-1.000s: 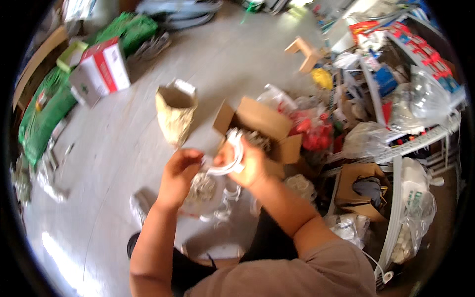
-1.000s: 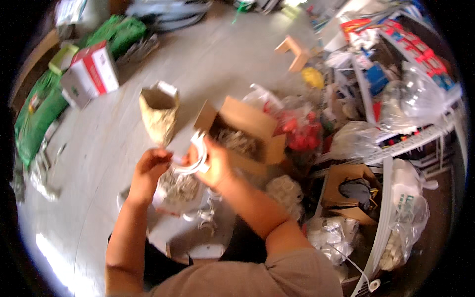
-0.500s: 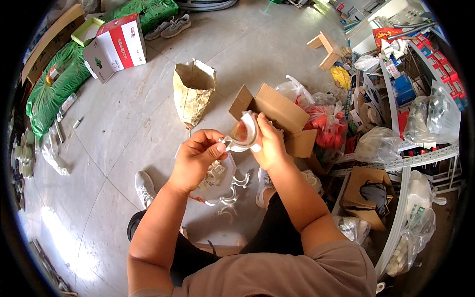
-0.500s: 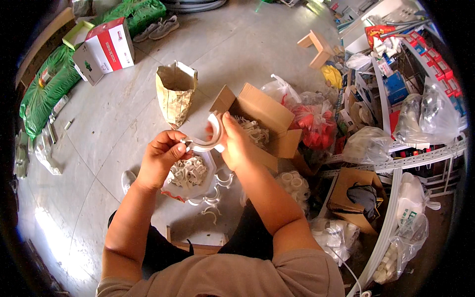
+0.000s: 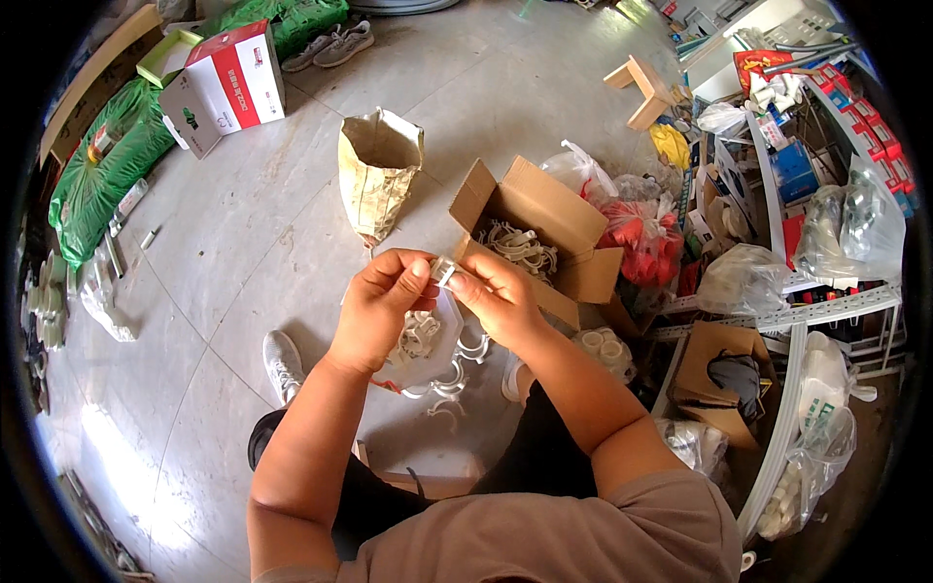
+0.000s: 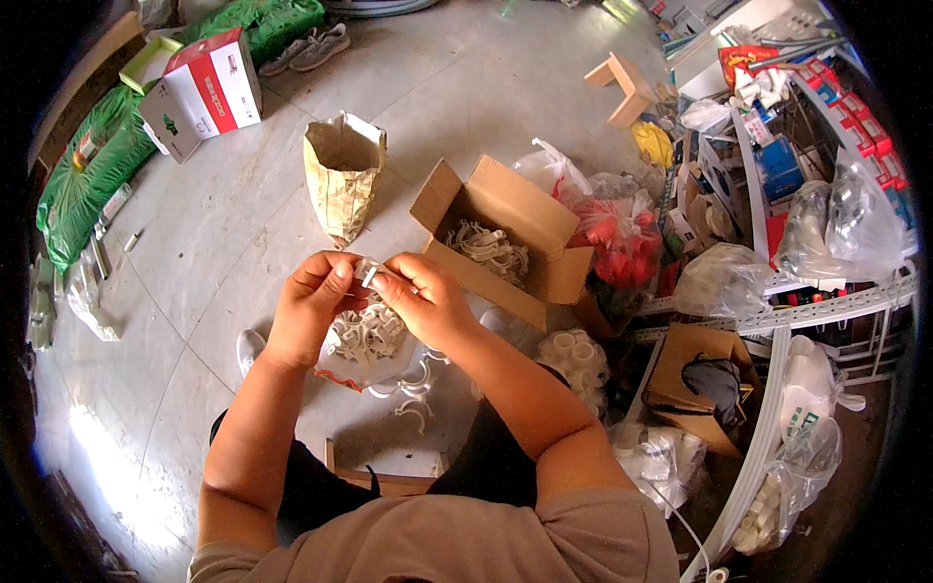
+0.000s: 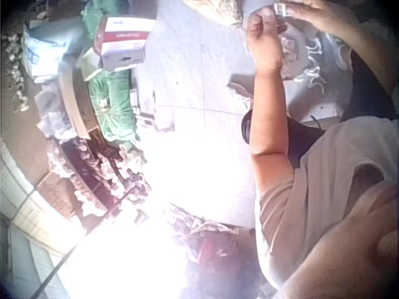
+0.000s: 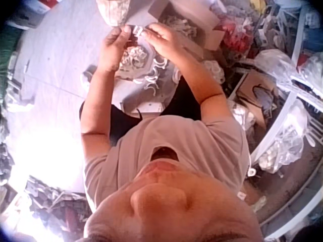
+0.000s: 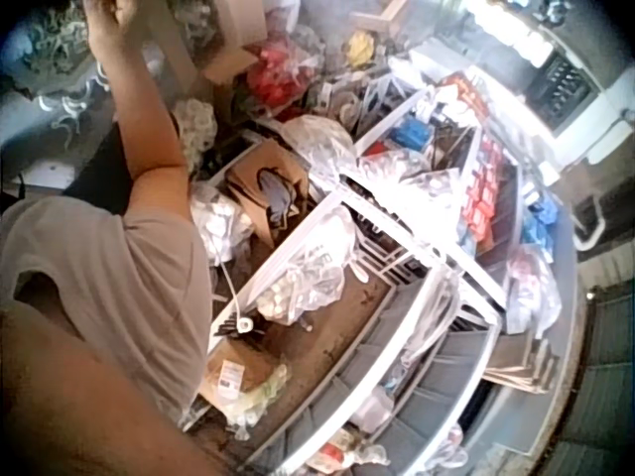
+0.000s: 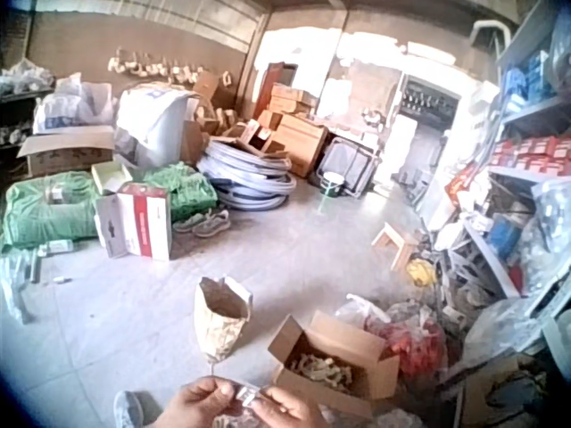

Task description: The person sits on the floor and repeatedly picks up small white plastic clips and metal screws, then joins them together by hand. The assembled units are placed into a cardboard box. The person continues this one-at-a-time assembly for the duration of the clip.

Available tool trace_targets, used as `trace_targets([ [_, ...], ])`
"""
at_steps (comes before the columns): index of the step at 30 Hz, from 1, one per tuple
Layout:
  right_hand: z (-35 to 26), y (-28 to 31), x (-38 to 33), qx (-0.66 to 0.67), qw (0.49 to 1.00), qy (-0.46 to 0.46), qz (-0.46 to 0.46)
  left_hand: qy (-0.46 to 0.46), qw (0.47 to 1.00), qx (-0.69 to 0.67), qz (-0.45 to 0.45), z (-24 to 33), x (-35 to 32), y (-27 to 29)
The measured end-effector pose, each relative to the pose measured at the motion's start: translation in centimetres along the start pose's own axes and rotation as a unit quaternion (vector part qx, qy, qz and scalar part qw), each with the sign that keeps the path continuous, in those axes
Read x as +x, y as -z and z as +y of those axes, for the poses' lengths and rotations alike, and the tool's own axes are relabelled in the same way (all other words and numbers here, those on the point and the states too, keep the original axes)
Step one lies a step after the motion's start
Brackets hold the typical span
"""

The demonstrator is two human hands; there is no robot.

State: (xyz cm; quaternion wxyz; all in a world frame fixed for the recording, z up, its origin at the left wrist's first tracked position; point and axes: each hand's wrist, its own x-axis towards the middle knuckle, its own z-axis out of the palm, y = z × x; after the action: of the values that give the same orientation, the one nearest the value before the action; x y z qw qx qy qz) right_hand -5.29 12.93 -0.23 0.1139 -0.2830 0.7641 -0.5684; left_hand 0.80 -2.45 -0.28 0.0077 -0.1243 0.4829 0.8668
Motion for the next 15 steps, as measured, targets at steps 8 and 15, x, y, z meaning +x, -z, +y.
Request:
trace_targets([
  [8,0.1,0.0,-0.3,0.023,0.999,-0.013,-0.03,0.056,0.998,0.015,-0.032,0.0,0.5,1.5],
  [15,1.0,0.0,-0.4,0.119,0.992,-0.028,-0.034,0.027,0.99,-0.136,-0.014,1.1,-0.2,0.2],
])
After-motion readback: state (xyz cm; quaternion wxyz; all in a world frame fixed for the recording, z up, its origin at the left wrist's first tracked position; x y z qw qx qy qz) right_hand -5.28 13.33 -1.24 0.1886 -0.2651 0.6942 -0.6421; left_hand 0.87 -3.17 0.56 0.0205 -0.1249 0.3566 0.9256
